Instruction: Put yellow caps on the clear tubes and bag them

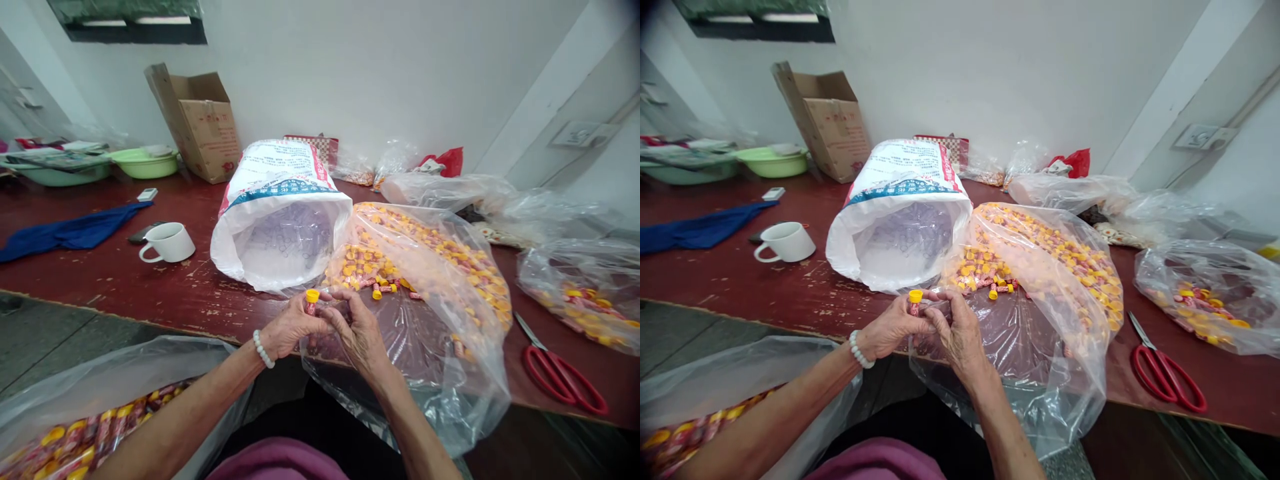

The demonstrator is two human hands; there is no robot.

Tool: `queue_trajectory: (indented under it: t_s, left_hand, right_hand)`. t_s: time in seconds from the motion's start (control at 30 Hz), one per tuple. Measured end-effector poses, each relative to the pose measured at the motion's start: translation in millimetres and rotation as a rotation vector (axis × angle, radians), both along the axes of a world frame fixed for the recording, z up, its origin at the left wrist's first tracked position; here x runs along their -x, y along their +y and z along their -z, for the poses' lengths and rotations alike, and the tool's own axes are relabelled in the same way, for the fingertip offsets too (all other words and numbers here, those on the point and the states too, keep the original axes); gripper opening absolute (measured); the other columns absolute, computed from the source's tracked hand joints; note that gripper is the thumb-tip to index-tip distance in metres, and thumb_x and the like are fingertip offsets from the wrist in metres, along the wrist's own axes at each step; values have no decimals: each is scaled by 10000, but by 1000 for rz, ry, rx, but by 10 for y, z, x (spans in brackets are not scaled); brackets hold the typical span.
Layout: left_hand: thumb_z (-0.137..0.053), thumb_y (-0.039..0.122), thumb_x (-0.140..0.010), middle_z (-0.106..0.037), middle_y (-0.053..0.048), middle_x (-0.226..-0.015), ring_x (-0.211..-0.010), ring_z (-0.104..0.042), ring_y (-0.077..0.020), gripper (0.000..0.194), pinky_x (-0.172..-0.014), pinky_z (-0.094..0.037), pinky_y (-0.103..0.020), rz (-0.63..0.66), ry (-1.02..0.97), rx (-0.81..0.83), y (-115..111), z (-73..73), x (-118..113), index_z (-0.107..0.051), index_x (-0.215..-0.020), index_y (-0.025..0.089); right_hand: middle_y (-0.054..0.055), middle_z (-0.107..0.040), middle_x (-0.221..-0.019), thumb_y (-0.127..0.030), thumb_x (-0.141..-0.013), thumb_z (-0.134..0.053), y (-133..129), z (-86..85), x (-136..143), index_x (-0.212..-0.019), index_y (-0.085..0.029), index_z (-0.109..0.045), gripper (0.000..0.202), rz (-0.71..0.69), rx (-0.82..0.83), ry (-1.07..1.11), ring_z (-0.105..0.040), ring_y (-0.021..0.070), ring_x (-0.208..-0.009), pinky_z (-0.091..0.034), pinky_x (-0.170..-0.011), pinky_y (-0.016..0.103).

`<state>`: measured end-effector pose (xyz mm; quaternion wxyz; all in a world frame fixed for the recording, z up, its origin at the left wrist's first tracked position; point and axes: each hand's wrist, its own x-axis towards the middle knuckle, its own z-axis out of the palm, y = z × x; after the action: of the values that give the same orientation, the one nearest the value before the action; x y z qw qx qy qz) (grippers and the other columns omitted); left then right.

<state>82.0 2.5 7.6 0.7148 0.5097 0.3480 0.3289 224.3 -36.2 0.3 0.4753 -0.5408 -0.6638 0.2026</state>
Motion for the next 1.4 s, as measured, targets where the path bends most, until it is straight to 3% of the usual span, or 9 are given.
queue_trajectory:
  t_s: [0.27, 0.43, 0.6, 0.7, 0.83, 0.93, 1.03, 1.13, 1.4]
  left_hand:
    - [-740, 203, -697, -662, -77, -941, -785, -641, -156, 369, -616, -507, -224, -31, -270, 271, -107, -67, -66, -630, -1043, 134]
    - [-634, 170, -803, -672, -53, -837, -742, -644, -126, 143, -679, -535, -246, 7, -515, 562, -130, -67, -89, -646, -930, 106]
    - [-568, 177, -855, -678, -43, -863, -685, -619, -65, 222, -510, -451, -121, 23, -684, 710, -91, -83, -94, -616, -1058, 100]
    - [-604, 217, -831, -673, -57, -876, -702, -618, -91, 291, -560, -475, -159, 79, -628, 624, -86, -78, -80, -605, -1105, 118]
    - [-688, 110, -720, -652, -36, -849, -725, -617, -111, 456, -665, -502, -213, -24, -442, 415, -62, -38, -48, -571, -1158, 159]
    - [-725, 131, -662, -614, -13, -824, -639, -590, -111, 538, -536, -480, -212, -96, -290, 240, -27, 8, -22, -540, -1166, 181]
    - [-745, 151, -618, -575, 11, -805, -564, -533, -92, 551, -434, -418, -192, -152, -151, 87, -10, 43, -11, -522, -1122, 182]
    - [-752, 116, -567, -544, 34, -755, -594, -504, -77, 499, -475, -421, -176, -217, -24, -21, -27, 47, -28, -535, -1014, 157]
    - [-679, 52, -566, -561, 27, -790, -713, -531, -82, 355, -645, -442, -178, -209, 119, -250, -75, 31, -58, -546, -877, 158]
  right_hand:
    - [59, -577, -950, -196, -867, -539, 21, 25, -78, -1080, -209, -505, 216, 212, -463, -168, -570, 161, -901, -504, -773, 302]
    - [87, -547, -1053, -134, -854, -538, -54, 56, -42, -1194, -223, -468, 359, 189, -522, -279, -537, 185, -1002, -507, -841, 345]
    - [152, -521, -1178, -119, -837, -543, -221, 151, 122, -1326, -172, -384, 517, 178, -553, -409, -483, 238, -1108, -471, -893, 418]
    - [174, -518, -1207, -102, -842, -503, -289, 199, 206, -1344, -149, -370, 521, 228, -562, -464, -464, 264, -1135, -451, -877, 453]
    - [130, -567, -1181, -124, -852, -481, -313, 202, 192, -1245, -170, -477, 396, 178, -434, -431, -499, 243, -1071, -428, -885, 453]
    - [83, -602, -1099, -170, -899, -423, -200, 223, 0, -1113, -202, -555, 254, 126, -277, -338, -540, 180, -1017, -447, -891, 360]
    - [75, -611, -999, -238, -922, -405, 68, 316, -327, -1027, -183, -575, 207, 403, -9, -431, -572, 149, -938, -470, -817, 266]
    - [147, -587, -1024, -283, -853, -541, 362, 449, -632, -1033, -112, -571, 251, 596, 132, -521, -559, 225, -962, -452, -824, 334]
    - [187, -557, -1055, -339, -849, -528, 578, 571, -874, -1035, -105, -571, 303, 756, 255, -628, -531, 285, -1003, -405, -813, 358]
